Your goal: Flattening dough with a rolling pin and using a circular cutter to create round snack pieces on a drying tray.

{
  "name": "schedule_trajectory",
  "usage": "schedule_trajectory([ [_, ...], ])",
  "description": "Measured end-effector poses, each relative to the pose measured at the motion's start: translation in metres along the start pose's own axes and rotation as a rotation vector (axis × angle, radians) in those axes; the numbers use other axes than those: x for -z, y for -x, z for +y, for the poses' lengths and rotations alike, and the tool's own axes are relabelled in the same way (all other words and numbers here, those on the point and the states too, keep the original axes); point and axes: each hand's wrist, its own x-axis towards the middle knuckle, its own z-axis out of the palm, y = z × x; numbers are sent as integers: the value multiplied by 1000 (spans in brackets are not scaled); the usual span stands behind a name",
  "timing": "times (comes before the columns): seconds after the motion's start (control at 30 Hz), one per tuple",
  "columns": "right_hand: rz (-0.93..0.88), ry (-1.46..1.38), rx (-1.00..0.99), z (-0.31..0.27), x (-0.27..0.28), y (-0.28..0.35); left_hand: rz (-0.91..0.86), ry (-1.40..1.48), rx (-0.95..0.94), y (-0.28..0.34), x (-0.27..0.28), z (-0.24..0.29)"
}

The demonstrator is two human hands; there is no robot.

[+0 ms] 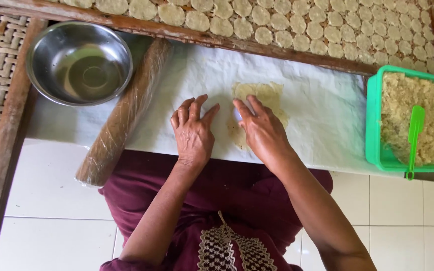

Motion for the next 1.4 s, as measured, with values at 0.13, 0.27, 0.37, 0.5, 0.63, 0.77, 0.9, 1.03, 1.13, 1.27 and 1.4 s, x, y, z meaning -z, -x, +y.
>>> schedule_trajectory([
  [0.13,-41,-10,-25,-8,9,-2,-3,9,10,0,-1,-2],
  [0.27,39,8,13,-9,3,-2,-17,20,16,-4,1,-1],
  [0.37,-3,-16,-4,-9,6,-2,-40,27,22,0,1,-2],
  [0.5,-20,-225,-11,15,12,-3,-53,26,22,-1,0,-3],
  [0.63,83,-329,-119,36,55,3,-63,21,42,0,-1,-5],
  [0.77,147,-220,-147,43,74,17,-59,43,56,-2,0,-3],
  [0.9,135,-159,-102,53,50,25,-42,79,102,-2,3,-3],
  [1.03,107,-180,-60,41,41,22,4,135,144,-2,1,-7],
  [1.13,69,-184,-44,26,40,16,78,231,173,-1,9,-5],
  [1.27,40,-144,25,15,33,3,238,368,156,0,15,-8],
  [1.4,-4,-82,45,8,25,-4,361,455,188,2,16,-10],
])
